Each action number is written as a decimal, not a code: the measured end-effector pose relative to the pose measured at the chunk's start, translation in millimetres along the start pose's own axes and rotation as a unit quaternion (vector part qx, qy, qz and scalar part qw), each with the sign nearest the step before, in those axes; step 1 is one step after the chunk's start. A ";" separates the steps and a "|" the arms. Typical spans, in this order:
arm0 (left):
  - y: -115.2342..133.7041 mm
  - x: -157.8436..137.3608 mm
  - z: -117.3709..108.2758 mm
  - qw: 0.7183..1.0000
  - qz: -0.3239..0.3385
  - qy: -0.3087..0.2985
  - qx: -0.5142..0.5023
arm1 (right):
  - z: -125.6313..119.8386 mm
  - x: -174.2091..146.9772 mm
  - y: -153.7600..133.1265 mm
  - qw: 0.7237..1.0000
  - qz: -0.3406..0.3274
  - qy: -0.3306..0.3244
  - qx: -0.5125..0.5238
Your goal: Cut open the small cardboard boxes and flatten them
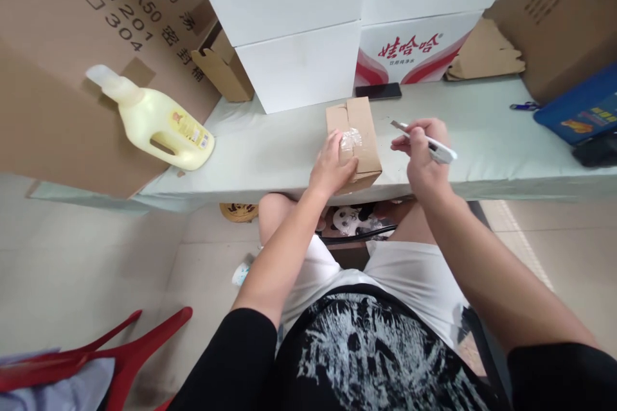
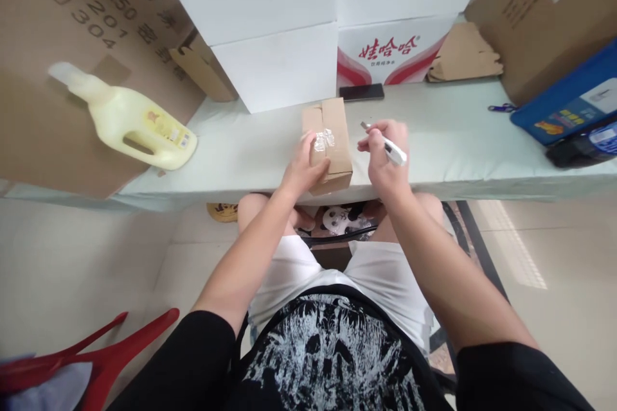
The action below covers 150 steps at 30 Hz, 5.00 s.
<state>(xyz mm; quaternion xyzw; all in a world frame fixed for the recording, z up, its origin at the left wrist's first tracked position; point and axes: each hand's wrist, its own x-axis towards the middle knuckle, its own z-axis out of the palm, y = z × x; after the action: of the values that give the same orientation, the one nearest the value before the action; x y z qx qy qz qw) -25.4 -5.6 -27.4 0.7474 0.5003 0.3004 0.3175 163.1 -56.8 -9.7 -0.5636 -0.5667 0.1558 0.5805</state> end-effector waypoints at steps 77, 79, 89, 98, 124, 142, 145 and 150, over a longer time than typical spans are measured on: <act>2.2 -29.3 -1.6 0.999 0.049 0.017 -0.004 | 35.4 -13.4 -24.7 0.984 0.063 -0.085 -0.143; 2.4 -30.0 -1.8 0.998 0.053 0.018 -0.002 | 34.2 -13.7 -26.0 0.984 0.068 -0.090 -0.139; -0.2 -30.6 -0.5 0.998 0.057 0.019 -0.001 | 33.6 -12.0 -27.2 0.984 0.062 -0.096 -0.140; 1.2 -31.0 -1.4 0.999 0.049 0.014 0.001 | 32.6 -11.5 -28.9 0.982 0.094 -0.099 -0.130; 2.5 -30.4 -1.4 0.999 0.039 0.015 -0.004 | 31.7 -12.5 -30.2 0.983 0.128 -0.082 -0.103; 5.7 -30.1 -3.0 1.000 0.024 0.012 -0.009 | 31.5 -13.4 -29.1 0.979 0.159 -0.083 -0.096; 7.4 -29.5 -4.0 1.000 0.018 0.006 -0.006 | 31.6 -13.2 -30.7 0.980 0.159 -0.085 -0.090; 6.9 -29.5 -2.5 0.999 0.034 0.015 -0.003 | 33.2 -10.5 -34.8 0.979 0.169 -0.090 -0.065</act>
<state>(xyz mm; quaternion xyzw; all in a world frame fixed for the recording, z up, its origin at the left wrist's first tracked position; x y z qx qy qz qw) -32.9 -35.0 -24.4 0.7585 0.4782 0.3237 0.3020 116.3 -60.6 4.9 -0.6716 -0.5222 0.2644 0.4542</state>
